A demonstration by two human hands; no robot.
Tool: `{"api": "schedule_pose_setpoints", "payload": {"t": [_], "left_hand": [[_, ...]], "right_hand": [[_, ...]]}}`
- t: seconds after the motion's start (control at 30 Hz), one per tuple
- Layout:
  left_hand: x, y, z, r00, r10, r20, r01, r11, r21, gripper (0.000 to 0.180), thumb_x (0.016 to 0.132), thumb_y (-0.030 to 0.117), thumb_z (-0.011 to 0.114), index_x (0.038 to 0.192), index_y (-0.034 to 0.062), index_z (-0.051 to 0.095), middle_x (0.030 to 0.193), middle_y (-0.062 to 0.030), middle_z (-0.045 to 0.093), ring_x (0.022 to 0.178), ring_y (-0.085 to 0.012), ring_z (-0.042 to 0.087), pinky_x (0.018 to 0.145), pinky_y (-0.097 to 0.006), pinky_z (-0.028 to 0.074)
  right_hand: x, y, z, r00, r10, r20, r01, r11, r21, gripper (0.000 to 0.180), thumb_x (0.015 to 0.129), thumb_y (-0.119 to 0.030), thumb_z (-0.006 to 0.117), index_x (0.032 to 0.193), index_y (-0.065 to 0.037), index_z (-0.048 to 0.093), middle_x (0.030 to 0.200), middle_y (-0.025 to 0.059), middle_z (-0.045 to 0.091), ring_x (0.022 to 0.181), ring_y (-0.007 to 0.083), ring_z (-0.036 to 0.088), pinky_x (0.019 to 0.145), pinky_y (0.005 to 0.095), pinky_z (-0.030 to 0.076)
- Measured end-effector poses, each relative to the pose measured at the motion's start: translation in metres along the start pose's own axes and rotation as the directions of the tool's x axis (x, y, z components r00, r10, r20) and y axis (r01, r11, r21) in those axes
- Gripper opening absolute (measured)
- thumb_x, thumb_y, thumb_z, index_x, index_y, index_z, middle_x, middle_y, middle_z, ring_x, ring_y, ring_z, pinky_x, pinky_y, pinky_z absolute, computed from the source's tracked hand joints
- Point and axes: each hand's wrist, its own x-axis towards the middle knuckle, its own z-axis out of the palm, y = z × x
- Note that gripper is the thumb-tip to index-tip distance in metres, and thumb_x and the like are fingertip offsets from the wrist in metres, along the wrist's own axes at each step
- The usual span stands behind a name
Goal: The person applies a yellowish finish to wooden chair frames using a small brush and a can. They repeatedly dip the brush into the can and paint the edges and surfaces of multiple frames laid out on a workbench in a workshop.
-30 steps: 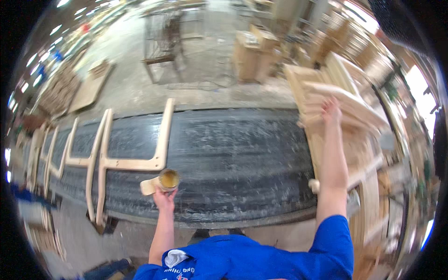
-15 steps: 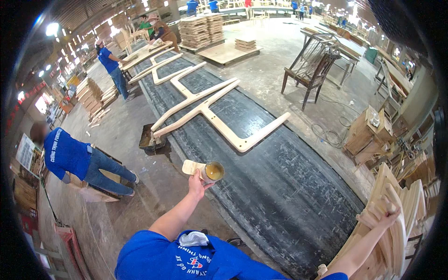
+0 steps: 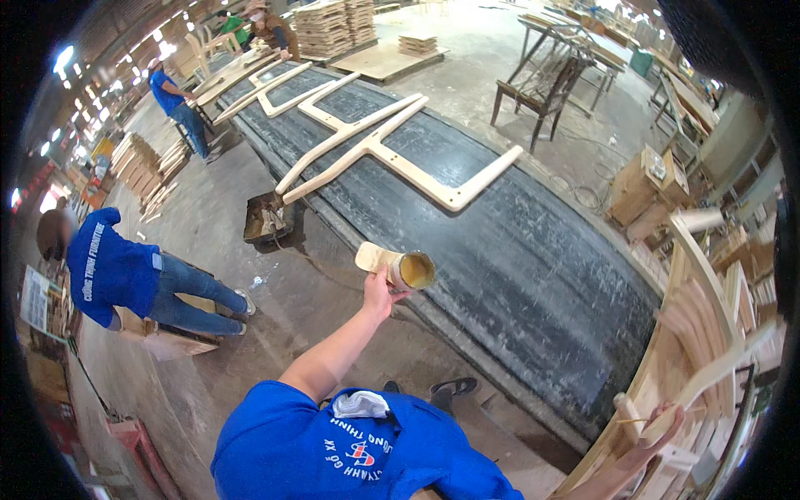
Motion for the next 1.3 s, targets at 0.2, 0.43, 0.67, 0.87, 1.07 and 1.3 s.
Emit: {"api": "schedule_pose_setpoints", "payload": {"t": [0.2,0.43,0.67,0.87,1.07,1.3], "left_hand": [[-0.042,0.006,-0.048,0.998,0.046,-0.043,-0.045,0.999,0.025,0.038,0.095,0.037,0.040,0.119,0.0080,0.043,0.113,-0.0121,0.052,0.098,-0.0263,0.056,0.072,-0.051,0.054],[-0.035,-0.011,-0.055,1.000,0.010,0.010,-0.011,0.998,0.068,0.041,0.095,0.038,0.038,0.125,0.0103,0.037,0.119,-0.0113,0.050,0.104,-0.0282,0.055,0.077,-0.053,0.053],[-0.032,-0.047,-0.035,0.992,-0.115,-0.045,0.118,0.990,0.072,0.039,0.095,0.035,0.040,0.126,0.0108,0.037,0.119,-0.0103,0.050,0.105,-0.0274,0.055,0.076,-0.053,0.053],[-0.017,-0.073,0.040,0.998,-0.058,0.026,0.049,0.961,0.272,0.044,0.094,0.038,0.042,0.124,0.0063,0.040,0.118,-0.0107,0.051,0.105,-0.0249,0.055,0.076,-0.048,0.053],[-0.006,-0.076,0.130,0.957,0.122,0.262,-0.182,0.958,0.221,0.037,0.094,0.034,0.046,0.115,0.0040,0.050,0.109,-0.0061,0.056,0.093,-0.0145,0.058,0.067,-0.032,0.055],[0.001,-0.036,0.170,0.892,0.297,0.341,-0.380,0.901,0.209,0.035,0.094,0.033,0.047,0.113,0.0041,0.054,0.103,-0.0045,0.059,0.091,-0.0108,0.058,0.068,-0.026,0.052]], "right_hand": [[-0.076,0.040,0.006,0.897,0.216,0.385,-0.253,0.966,0.047,0.045,0.079,-0.027,0.061,0.107,0.001,0.040,0.081,0.0128,0.050,0.063,0.0160,0.052,0.047,0.0245,0.047],[-0.121,0.095,0.046,0.834,0.373,0.406,-0.301,0.925,-0.230,0.051,0.072,-0.026,0.063,0.110,0.000,0.042,0.074,0.0109,0.053,0.056,0.0147,0.051,0.046,0.0245,0.045],[-0.046,0.140,-0.013,0.882,0.362,0.301,0.312,0.029,-0.950,0.016,0.082,-0.015,0.055,0.084,0.001,0.055,0.070,0.0084,0.055,0.066,0.0221,0.054,0.063,0.0336,0.044],[0.024,0.070,0.046,0.841,-0.084,0.535,0.539,0.231,-0.810,0.031,0.094,-0.027,0.046,0.083,-0.001,0.059,0.077,0.0069,0.058,0.071,0.0226,0.052,0.070,0.0339,0.042],[-0.006,0.115,0.189,0.729,0.214,0.650,0.110,0.901,-0.420,0.005,0.088,-0.007,0.056,0.088,-0.002,0.056,0.073,0.0045,0.059,0.065,0.0094,0.056,0.055,0.0216,0.043],[-0.021,0.175,0.285,0.474,0.019,0.880,0.659,0.655,-0.369,0.010,0.091,-0.012,0.054,0.089,-0.002,0.053,0.079,0.0048,0.061,0.078,0.0109,0.058,0.069,0.0246,0.047]]}}
